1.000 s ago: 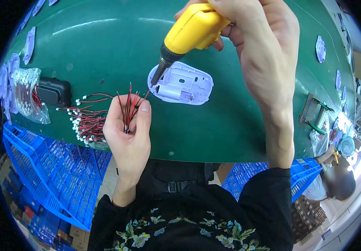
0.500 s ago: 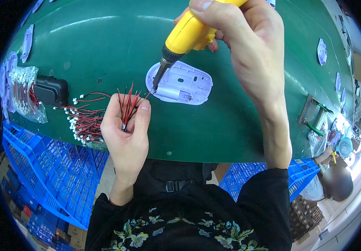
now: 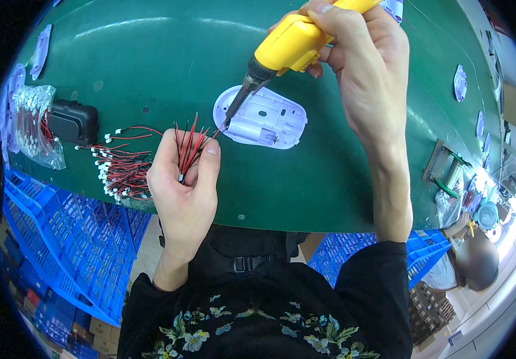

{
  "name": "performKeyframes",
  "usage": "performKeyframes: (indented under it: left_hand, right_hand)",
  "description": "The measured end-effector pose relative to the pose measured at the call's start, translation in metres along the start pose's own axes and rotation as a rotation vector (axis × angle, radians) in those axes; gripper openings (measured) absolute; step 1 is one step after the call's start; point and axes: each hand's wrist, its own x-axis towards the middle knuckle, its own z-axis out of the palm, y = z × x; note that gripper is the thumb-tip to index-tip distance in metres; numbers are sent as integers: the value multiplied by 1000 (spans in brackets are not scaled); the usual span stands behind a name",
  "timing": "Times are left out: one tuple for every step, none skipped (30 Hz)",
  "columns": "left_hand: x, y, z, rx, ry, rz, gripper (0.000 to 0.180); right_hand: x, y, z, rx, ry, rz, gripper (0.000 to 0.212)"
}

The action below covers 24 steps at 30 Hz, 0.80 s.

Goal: Soldering wires onto mouse shells at an assembly line workstation.

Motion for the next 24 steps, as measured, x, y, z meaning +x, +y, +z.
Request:
performKeyframes:
  left_hand:
    - [0, 0, 0, 5, 1, -1, 17]
    - [0, 0, 0, 4, 1, -1, 17]
    - [0, 0, 0, 3, -1, -3, 17]
    - [0, 0, 0, 3, -2, -5, 17]
    - [0, 0, 0, 2, -3, -5, 17]
    - [0, 0, 0, 3, -2, 2, 17]
    - [-1, -1, 1, 5, -1, 9, 17]
    - [-1, 0, 1, 5, -2, 8, 17]
    - [-1, 1, 1, 8, -4, 5, 17]
    - [0, 1, 1, 11, -7, 2, 18]
    - [-1, 1, 0, 10, -6, 0, 18]
    - [0, 0, 0, 2, -6, 0, 18]
    - [0, -1, 0, -7, -6, -1, 18]
    - [-1, -2, 1, -8, -7, -2, 18]
    - [-2, -2, 1, -28, -14, -7, 16]
    - [-2, -3, 2, -48, -21, -13, 14]
    - [-3, -3, 2, -48, -20, -13, 14]
    - [-3, -3, 1, -32, -20, -6, 14]
    - [-3, -2, 0, -16, -19, 1, 14]
    - [-2, -1, 1, -17, -19, 1, 14]
    - [-1, 1, 1, -15, -12, 2, 16]
    - [0, 2, 1, -12, -5, 2, 18]
    - [0, 2, 1, -12, -4, 2, 18]
    - [0, 1, 1, -12, -3, 5, 18]
  right_hand:
    - [0, 1, 1, 0, -1, 1, 24]
    - [1, 2, 2, -15, 6, 1, 24]
    - [1, 2, 2, -30, 13, 2, 24]
    - [1, 3, 2, -31, 14, 2, 24]
    - [1, 3, 1, -24, 14, 6, 24]
    - [1, 3, 0, -17, 14, 9, 24]
    - [0, 3, 0, -18, 14, 10, 24]
    - [0, 3, 0, -20, 14, 8, 24]
    - [0, 3, 0, -22, 14, 5, 24]
    - [0, 3, 1, -23, 14, 7, 24]
    - [0, 2, 1, -31, 15, 2, 24]
    - [0, 1, 1, -40, 15, -2, 24]
    - [0, 2, 0, -40, 14, -1, 24]
    - [1, 4, -3, -16, -11, -19, 24]
    - [1, 5, -5, 8, -36, -37, 24]
    - [0, 4, -4, 6, -35, -37, 24]
    - [0, 3, -3, 15, -37, -35, 24]
    - [-1, 3, -1, 25, -38, -34, 24]
    - [0, 3, 0, 25, -39, -34, 24]
    - [0, 3, 1, 22, -32, -29, 24]
    - [0, 2, 1, 20, -25, -24, 24]
    - [0, 2, 0, 19, -25, -25, 24]
    - [-1, 3, -1, 27, -35, -33, 24]
    - [0, 4, -2, 36, -44, -42, 24]
